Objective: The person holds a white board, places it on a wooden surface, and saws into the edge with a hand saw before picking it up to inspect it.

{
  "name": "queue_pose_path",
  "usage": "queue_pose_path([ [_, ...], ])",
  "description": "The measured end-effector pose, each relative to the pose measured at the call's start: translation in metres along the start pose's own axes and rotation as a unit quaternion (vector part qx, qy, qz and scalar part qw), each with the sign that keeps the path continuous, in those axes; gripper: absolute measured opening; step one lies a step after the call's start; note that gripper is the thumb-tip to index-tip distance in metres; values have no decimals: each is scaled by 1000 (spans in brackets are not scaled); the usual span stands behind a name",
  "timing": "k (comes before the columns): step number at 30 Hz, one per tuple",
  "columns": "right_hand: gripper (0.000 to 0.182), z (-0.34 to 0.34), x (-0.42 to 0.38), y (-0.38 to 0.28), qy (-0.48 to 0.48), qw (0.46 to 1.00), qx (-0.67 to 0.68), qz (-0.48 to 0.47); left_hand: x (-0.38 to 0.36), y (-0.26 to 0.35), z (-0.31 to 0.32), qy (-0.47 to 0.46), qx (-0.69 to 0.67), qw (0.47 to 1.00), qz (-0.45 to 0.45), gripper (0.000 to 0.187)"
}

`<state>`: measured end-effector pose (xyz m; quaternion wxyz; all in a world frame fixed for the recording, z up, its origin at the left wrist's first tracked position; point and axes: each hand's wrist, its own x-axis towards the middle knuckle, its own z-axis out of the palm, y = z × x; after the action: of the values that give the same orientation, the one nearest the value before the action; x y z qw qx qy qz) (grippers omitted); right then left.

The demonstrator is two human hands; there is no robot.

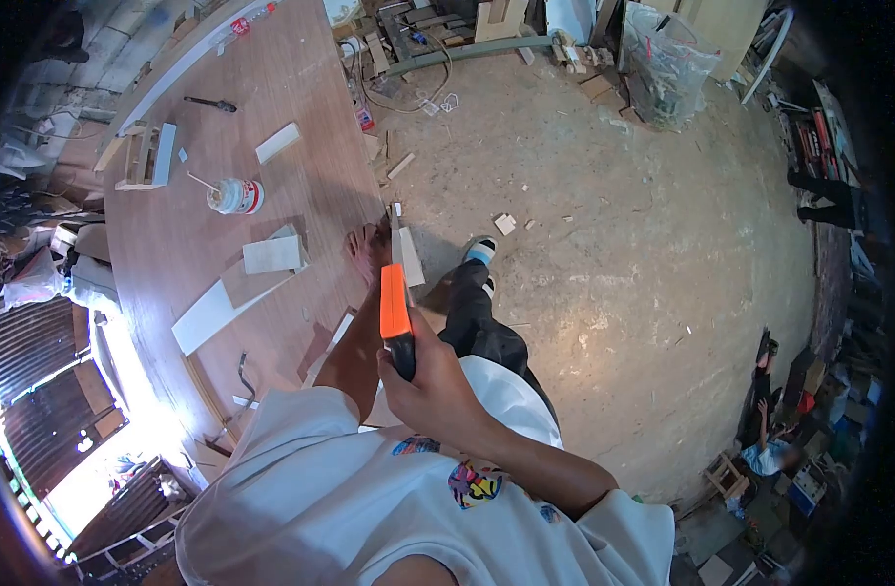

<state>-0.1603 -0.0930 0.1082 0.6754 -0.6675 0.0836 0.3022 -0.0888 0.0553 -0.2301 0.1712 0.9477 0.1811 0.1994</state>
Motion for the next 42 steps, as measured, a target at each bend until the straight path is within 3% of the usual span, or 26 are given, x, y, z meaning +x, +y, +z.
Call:
queue_pose_path([
  [3, 13, -3, 12, -14, 17, 999, -26, -29, 2, 5, -5, 0, -14, 1000, -11, 17],
  [5, 13, -8, 26, -33, -5, 999, 29, -16, 3, 7, -7, 5, -19, 1000, -6, 18],
  [7, 18, -19, 47, -64, -61, 994, 55, 69, -3, -3, 4, -20, -22, 999, -15, 21],
  [12, 25, -18, 108, -96, -134, 977, 110, 122, -9, -18, 24, 5, -25, 1000, 2, 25],
  [15, 22, -4, 115, -123, -77, 990, 15, 113, -8, -12, 12, -50, -32, 998, -13, 30],
  [17, 19, 0, 121, -125, -71, 991, -5, 113, -4, -7, 7, 29, 1, 999, 32, 35],
  [28, 7, 3, 127, -122, -57, 988, -32, 143, -5, -10, 3, -40, -26, 999, 6, 32],
  [30, 6, -1, 150, -85, -88, 988, -19, 123, -3, -1, -7, -37, 25, 998, 40, 27],
  [32, 8, -9, 189, -3, -11, 990, -83, 117, -10, -6, -2, -21, 16, 999, 28, 24],
  [35, 8, 7, 224, 22, -14, 989, -21, 143, -5, 1, 3, 16, -27, 1000, 6, 21],
  [38, 6, 12, 225, -6, -8, 984, 40, 173, 4, 5, -5, -4, -45, 999, -16, 23],
  [42, 2, 13, 188, -79, -52, 982, 13, 182, -2, 5, -4, 25, -8, 999, 23, 28],
])
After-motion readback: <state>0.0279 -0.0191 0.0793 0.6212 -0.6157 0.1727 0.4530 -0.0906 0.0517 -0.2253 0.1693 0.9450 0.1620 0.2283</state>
